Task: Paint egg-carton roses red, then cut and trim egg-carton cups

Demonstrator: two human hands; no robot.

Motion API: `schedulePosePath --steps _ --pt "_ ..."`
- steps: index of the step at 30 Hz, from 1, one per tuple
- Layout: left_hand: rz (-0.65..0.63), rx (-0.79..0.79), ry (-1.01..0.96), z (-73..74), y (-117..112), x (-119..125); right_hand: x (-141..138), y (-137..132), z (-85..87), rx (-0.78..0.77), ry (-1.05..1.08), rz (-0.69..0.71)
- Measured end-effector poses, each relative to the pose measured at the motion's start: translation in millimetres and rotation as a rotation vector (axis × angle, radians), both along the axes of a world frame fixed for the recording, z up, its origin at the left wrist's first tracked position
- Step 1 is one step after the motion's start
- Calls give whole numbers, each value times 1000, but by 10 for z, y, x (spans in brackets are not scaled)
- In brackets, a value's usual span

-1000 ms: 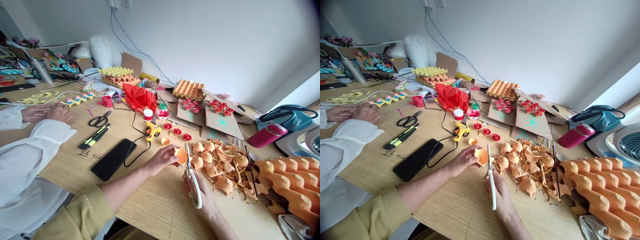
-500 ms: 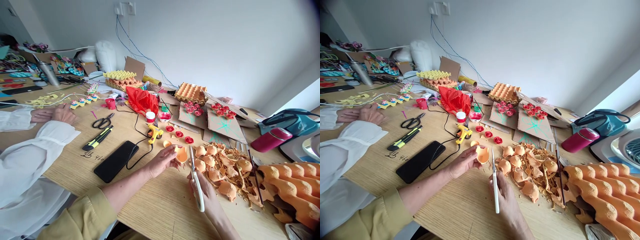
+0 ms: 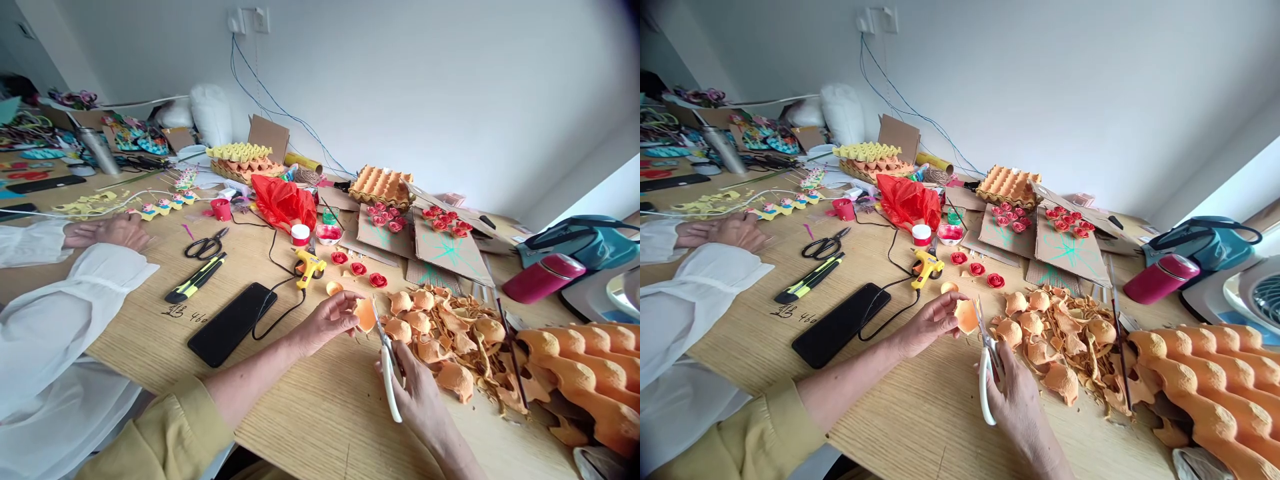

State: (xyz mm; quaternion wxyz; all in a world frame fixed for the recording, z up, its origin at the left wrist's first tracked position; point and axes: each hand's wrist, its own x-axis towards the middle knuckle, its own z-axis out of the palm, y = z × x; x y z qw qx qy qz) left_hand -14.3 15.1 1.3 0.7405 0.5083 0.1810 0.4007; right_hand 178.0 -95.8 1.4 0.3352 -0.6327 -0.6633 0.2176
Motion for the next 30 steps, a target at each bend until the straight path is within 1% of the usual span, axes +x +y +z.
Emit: schedulePosePath --steps 7,14,22,27,30 --pt "-51 18 35 -12 17 8 12 -12 28 75 -138 0" --pt "-102 40 49 0 21 -13 6 -9 20 50 -172 -5" --pt "-86 -23 21 5 25 -12 12 -32 29 12 -97 -7" --pt "-54 -81 -27 18 18 -10 26 -49 14 29 -122 -9" --pt "-42 -86 -41 32 10 -11 28 -50 0 37 -128 -10"
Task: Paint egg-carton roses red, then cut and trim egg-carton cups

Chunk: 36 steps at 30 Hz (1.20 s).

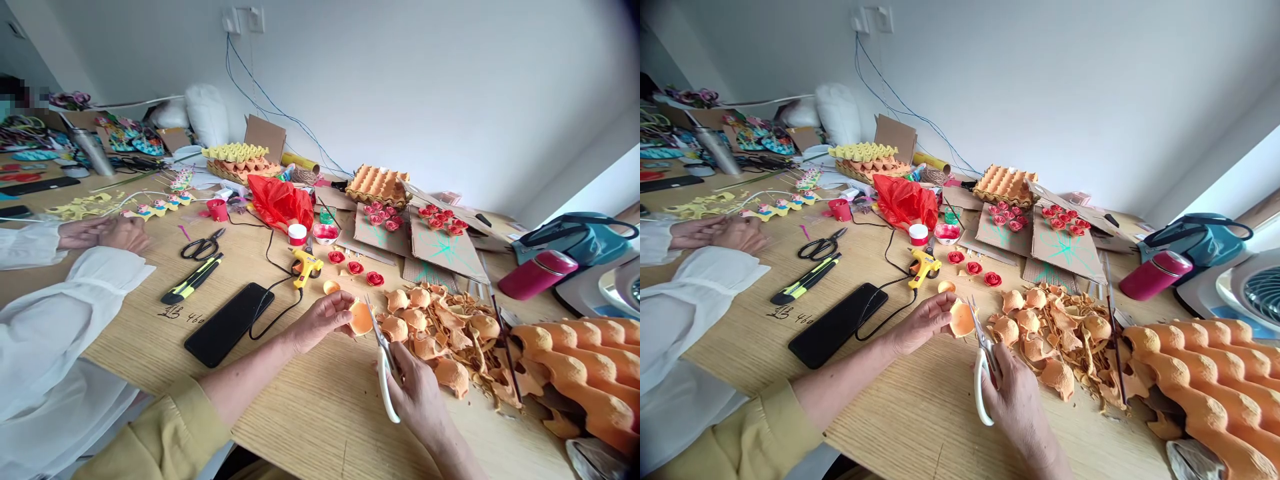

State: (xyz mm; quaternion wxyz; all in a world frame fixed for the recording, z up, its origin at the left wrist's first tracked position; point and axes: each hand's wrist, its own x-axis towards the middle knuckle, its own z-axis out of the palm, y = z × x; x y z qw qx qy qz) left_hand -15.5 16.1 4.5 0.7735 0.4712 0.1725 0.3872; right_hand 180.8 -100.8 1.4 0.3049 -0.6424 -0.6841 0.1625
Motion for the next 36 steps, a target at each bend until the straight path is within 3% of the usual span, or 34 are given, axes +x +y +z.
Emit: schedulePosePath --steps 9,19,25,31,36 --pt "-52 157 77 49 -4 -17 -6 25 -7 39 -46 7" --pt "-16 68 66 14 -10 -16 -38 -13 39 -35 18 -13" --pt "-48 61 54 -34 26 -16 -56 -16 -25 -84 76 -32" --pt "11 208 108 -36 -1 14 -30 8 -98 -88 85 -56" --pt "1 329 204 -42 -47 20 -32 23 -51 -95 95 -34"
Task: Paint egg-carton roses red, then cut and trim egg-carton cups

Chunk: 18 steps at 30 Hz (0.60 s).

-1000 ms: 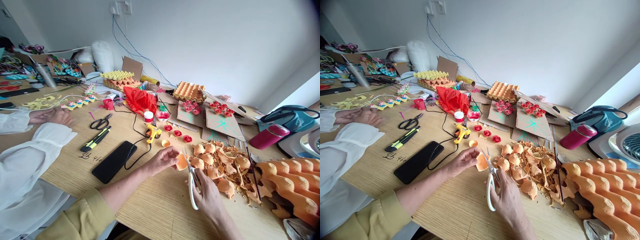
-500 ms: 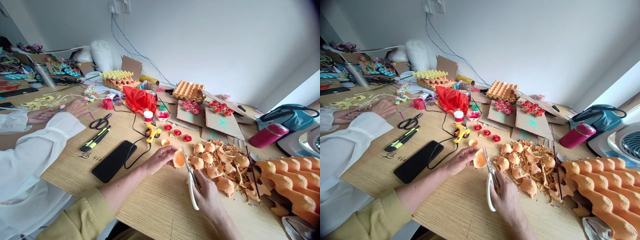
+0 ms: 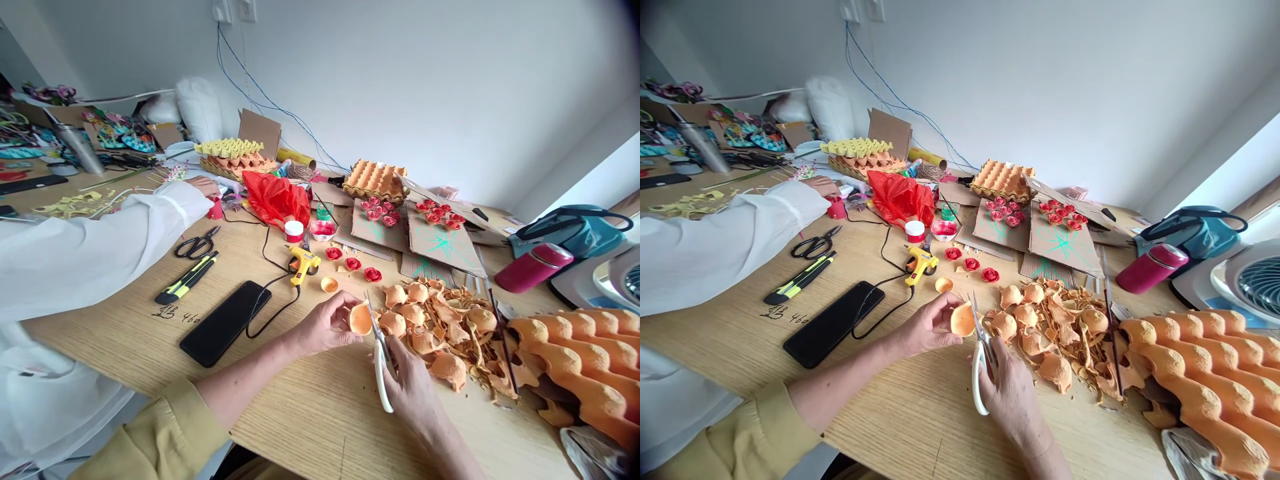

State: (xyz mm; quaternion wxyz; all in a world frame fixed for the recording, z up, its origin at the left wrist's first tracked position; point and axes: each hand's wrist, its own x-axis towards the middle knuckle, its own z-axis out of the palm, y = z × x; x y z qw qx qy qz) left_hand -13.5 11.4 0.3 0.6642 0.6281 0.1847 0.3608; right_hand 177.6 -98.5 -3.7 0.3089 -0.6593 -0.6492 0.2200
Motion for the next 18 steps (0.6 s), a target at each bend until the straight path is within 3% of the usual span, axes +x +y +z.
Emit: schedulePosePath --steps 6,18 --pt "9 97 32 14 -4 -21 -7 -6 53 -5 62 6" --pt "-34 -165 -87 -19 72 -17 -21 17 -16 -99 177 -3"
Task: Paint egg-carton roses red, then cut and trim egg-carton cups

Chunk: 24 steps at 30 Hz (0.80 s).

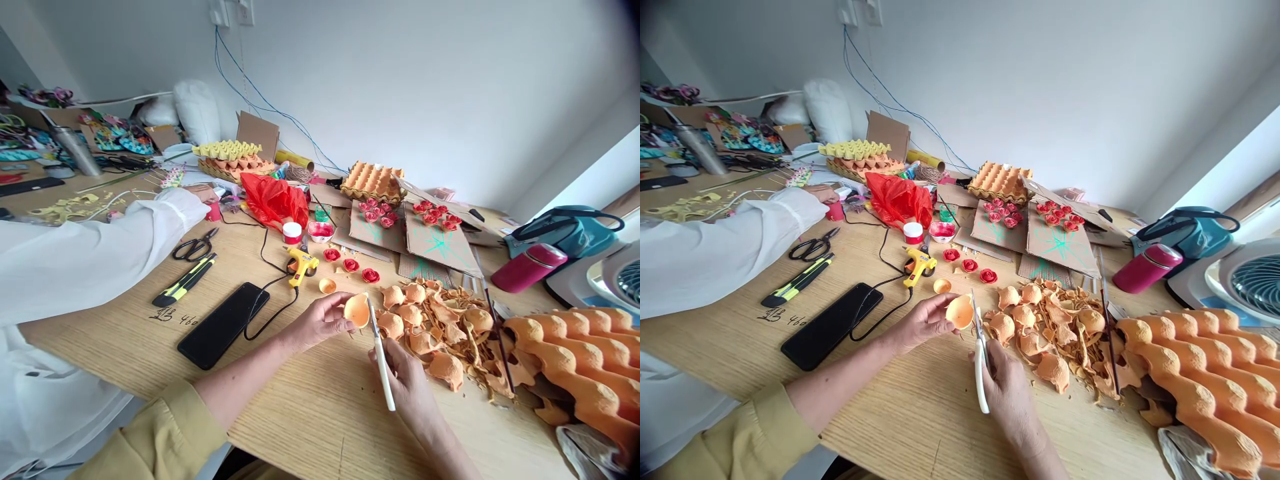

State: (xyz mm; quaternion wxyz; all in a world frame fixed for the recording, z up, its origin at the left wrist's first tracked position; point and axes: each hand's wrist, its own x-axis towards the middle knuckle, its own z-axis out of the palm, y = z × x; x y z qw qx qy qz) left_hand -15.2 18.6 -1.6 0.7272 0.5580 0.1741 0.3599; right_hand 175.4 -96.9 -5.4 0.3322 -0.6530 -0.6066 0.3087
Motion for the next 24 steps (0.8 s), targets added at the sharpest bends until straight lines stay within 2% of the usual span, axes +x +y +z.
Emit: schedulePosePath --steps 4,9,18,24 --pt "48 -92 -91 11 10 -4 22 0 11 3 23 8" --pt "43 -191 -134 3 31 -14 46 -11 69 33 9 43" --pt "-29 -168 -89 47 -5 -21 35 -18 122 -31 -94 101" --pt "-75 -120 -48 3 14 -26 52 -17 74 -16 -136 88"
